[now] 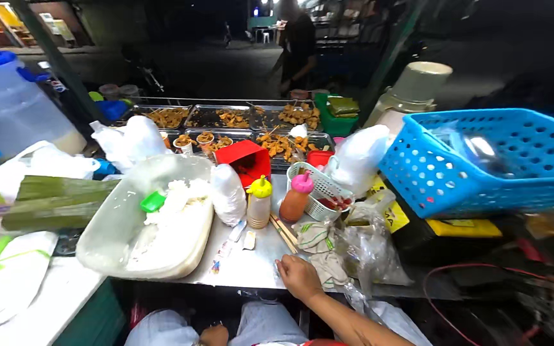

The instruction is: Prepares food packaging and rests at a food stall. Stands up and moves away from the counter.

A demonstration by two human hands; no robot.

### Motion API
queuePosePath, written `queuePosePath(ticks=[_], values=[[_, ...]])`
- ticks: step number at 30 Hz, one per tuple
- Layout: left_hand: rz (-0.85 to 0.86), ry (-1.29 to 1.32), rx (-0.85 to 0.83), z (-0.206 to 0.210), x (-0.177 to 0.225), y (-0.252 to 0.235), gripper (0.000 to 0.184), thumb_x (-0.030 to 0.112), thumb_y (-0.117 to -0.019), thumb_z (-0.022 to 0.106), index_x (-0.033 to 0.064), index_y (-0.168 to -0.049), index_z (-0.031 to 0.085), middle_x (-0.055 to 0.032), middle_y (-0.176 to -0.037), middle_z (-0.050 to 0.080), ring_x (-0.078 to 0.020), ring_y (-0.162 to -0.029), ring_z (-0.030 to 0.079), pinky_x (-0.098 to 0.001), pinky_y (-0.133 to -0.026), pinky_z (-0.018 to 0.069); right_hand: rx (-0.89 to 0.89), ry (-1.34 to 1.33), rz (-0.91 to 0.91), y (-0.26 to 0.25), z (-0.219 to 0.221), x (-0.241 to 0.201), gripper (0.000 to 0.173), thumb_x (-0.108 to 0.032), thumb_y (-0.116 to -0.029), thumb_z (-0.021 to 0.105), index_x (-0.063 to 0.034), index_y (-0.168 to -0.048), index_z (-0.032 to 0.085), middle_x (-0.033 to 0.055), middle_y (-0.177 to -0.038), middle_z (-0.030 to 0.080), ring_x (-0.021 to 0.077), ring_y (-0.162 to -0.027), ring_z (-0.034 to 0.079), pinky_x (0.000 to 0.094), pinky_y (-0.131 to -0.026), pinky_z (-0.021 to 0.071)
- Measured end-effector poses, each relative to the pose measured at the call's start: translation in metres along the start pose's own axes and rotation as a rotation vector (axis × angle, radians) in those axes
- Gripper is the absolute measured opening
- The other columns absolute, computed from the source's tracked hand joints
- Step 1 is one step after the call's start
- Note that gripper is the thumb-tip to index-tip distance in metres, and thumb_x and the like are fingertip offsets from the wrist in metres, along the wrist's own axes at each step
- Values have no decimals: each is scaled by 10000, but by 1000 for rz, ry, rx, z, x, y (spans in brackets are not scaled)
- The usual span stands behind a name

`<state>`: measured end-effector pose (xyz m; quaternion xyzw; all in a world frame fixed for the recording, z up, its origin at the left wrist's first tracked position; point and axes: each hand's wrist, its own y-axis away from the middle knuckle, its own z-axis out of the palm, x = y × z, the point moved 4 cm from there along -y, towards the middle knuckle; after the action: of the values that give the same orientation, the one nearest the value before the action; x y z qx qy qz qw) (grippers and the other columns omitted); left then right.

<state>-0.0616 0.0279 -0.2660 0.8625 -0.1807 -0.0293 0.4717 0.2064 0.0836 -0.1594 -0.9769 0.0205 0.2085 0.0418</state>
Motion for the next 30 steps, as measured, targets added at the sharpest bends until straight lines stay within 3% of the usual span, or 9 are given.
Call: queuePosePath(ticks=[5,9,14,20,27,30], values=[[-36,-1,-135,-37,-3,28,388,185,-927,714,-88,-1196,649,-295,-1282,629,-466,-1218,596,-674,-995,461,21,42,-13,0,-3,-1,437,-365,-1044,490,-25,-861,696,149,-838,714,310,-856,733,491,-729,576],[55,-79,-127,-33,0,37,345,254,-998,629,-56,-1138,682,-279,-1240,658,-466,-1203,605,-686,-989,445,62,54,-29,0,-3,1,421,-347,-1034,512,-26,-822,684,146,-797,700,312,-817,729,491,-696,570],[188,-143,-76,-11,0,36,330,249,-1048,542,-21,-1176,684,-253,-1220,678,-455,-1196,616,-684,-980,448,71,53,-28,0,-1,3,409,-325,-1033,526,-16,-814,682,155,-799,702,326,-822,730,499,-690,568],[168,-120,-40,-2,-6,45,291,202,-1029,576,-34,-1166,676,-262,-1212,673,-461,-1187,614,-682,-984,446,142,33,-71,3,1,5,421,-316,-1030,521,0,-793,667,175,-767,686,354,-762,721,530,-641,557],[155,-142,-2,-2,-13,62,277,187,-1034,548,-34,-1139,679,-258,-1180,682,-455,-1164,625,-672,-948,459,152,30,-64,1,-1,6,429,-307,-1042,508,16,-806,664,200,-788,690,382,-773,718,557,-648,546],[199,-111,46,-5,-14,72,271,181,-1029,559,-44,-1111,686,-265,-1152,687,-465,-1150,627,-679,-942,455,102,34,-42,1,-3,6,436,-309,-1057,492,32,-867,687,224,-859,710,412,-843,723,602,-703,547]])
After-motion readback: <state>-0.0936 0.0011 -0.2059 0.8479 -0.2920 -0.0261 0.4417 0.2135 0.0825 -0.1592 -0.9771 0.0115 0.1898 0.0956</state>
